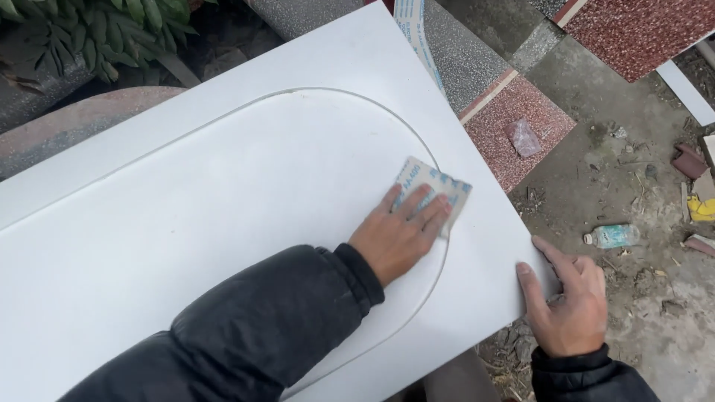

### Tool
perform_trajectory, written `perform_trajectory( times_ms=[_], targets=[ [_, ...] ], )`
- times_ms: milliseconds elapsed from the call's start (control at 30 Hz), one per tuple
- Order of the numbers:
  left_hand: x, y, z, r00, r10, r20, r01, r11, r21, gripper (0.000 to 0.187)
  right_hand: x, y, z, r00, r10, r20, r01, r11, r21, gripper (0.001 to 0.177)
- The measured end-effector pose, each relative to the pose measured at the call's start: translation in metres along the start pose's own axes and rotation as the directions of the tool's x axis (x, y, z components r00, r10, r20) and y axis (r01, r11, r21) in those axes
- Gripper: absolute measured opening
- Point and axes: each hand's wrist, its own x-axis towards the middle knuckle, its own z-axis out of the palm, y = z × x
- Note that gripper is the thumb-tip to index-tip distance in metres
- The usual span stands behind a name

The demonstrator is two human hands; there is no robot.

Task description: The person sands a large white panel with a sanding block, moving systematically across the flat surface and along the curved edge. The person uses the right hand to hold the sanding block and the left hand to stabilize the panel.

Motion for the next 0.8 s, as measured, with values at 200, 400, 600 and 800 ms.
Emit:
perform_trajectory(
  times_ms=[200, 400, 600, 800],
  targets=[
    [-0.017, 0.050, -0.025, 0.961, -0.233, 0.151, 0.232, 0.972, 0.025, 0.054, 0.038, -0.031, -0.025, 0.912, 0.242, 0.332, -0.162, 0.954, -0.251, 0.075],
    [-0.047, 0.065, -0.046, 0.982, -0.172, 0.079, 0.185, 0.960, -0.212, 0.046, 0.109, 0.003, -0.015, 0.533, 0.281, 0.798, -0.027, 0.948, -0.316, 0.073],
    [-0.007, 0.037, -0.090, 0.966, -0.239, 0.100, 0.256, 0.941, -0.221, 0.044, 0.172, -0.018, -0.016, 0.444, 0.000, 0.896, 0.062, 0.998, -0.031, 0.098],
    [0.020, 0.041, -0.038, 0.827, -0.545, 0.136, 0.561, 0.815, -0.146, 0.062, 0.176, 0.021, 0.034, 0.590, -0.086, 0.803, -0.179, 0.956, 0.234, 0.049]
  ],
)
